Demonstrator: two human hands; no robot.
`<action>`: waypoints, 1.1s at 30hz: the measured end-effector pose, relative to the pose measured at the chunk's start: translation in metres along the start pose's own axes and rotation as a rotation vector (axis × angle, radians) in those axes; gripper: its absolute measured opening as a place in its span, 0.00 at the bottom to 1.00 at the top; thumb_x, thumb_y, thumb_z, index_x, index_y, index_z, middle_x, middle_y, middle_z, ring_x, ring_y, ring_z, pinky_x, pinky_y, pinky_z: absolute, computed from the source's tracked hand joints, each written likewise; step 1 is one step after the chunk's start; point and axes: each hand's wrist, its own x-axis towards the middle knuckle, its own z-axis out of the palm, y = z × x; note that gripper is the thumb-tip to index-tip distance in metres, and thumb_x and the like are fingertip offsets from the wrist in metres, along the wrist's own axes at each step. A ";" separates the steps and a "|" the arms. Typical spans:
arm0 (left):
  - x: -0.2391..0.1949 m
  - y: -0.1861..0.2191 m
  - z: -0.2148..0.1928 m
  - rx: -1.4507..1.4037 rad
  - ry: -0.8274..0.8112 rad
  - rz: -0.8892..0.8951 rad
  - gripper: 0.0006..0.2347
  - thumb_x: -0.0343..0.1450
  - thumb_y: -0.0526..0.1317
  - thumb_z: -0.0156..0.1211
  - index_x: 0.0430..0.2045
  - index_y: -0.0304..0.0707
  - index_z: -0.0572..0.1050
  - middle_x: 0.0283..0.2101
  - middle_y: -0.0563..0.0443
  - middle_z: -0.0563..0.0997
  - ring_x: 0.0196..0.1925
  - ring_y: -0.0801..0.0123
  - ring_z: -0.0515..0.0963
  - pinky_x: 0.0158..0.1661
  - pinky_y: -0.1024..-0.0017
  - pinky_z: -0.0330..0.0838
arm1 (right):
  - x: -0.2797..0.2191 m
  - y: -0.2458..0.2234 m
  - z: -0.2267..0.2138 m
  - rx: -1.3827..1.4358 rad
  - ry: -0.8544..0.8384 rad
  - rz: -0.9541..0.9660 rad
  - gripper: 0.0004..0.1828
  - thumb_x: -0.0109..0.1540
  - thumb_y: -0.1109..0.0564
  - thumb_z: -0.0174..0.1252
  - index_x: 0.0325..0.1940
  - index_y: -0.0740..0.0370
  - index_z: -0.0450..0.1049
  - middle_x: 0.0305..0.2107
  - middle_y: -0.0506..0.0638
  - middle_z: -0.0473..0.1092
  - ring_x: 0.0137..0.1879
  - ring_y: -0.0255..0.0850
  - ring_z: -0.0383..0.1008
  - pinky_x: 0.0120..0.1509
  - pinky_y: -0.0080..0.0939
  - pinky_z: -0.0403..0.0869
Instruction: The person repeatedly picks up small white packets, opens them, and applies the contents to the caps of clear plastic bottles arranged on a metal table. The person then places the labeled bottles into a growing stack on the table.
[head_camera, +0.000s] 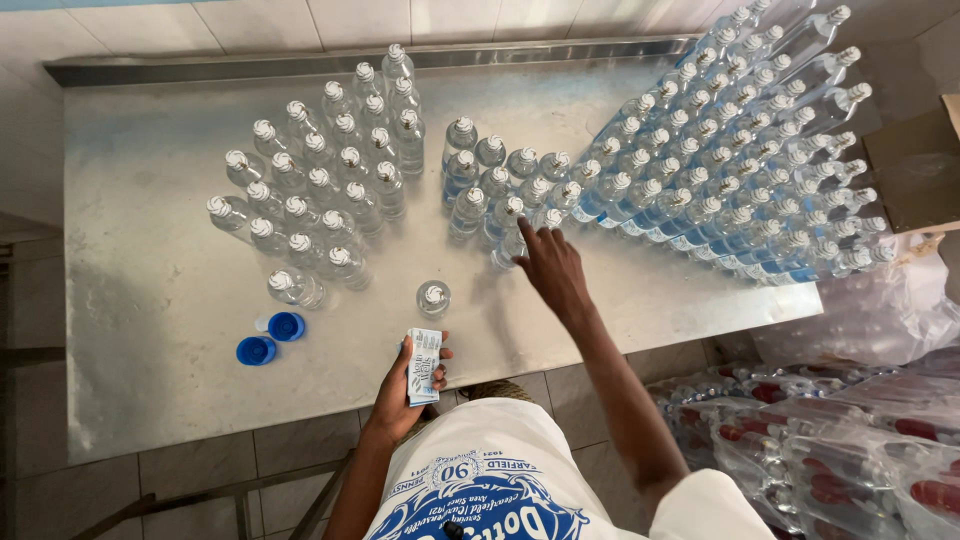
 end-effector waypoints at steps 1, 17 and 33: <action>-0.001 -0.001 0.000 -0.003 0.001 0.002 0.34 0.80 0.62 0.48 0.74 0.30 0.65 0.54 0.37 0.82 0.37 0.68 0.79 0.35 0.73 0.74 | -0.011 -0.010 0.005 0.000 -0.001 -0.003 0.35 0.66 0.49 0.68 0.75 0.54 0.64 0.43 0.59 0.74 0.48 0.58 0.78 0.45 0.60 0.81; -0.038 0.007 0.024 0.026 0.022 -0.155 0.23 0.77 0.59 0.60 0.53 0.37 0.79 0.41 0.45 0.85 0.35 0.62 0.83 0.33 0.71 0.77 | -0.085 -0.134 0.000 1.153 -0.356 0.013 0.25 0.57 0.64 0.78 0.58 0.66 0.82 0.39 0.56 0.75 0.46 0.46 0.80 0.52 0.43 0.82; -0.059 0.015 0.032 0.060 0.003 -0.137 0.23 0.78 0.56 0.61 0.55 0.33 0.80 0.41 0.42 0.85 0.35 0.63 0.84 0.35 0.73 0.78 | -0.089 -0.136 -0.008 1.156 -0.316 0.137 0.17 0.59 0.70 0.74 0.51 0.63 0.86 0.34 0.58 0.83 0.42 0.47 0.85 0.52 0.50 0.83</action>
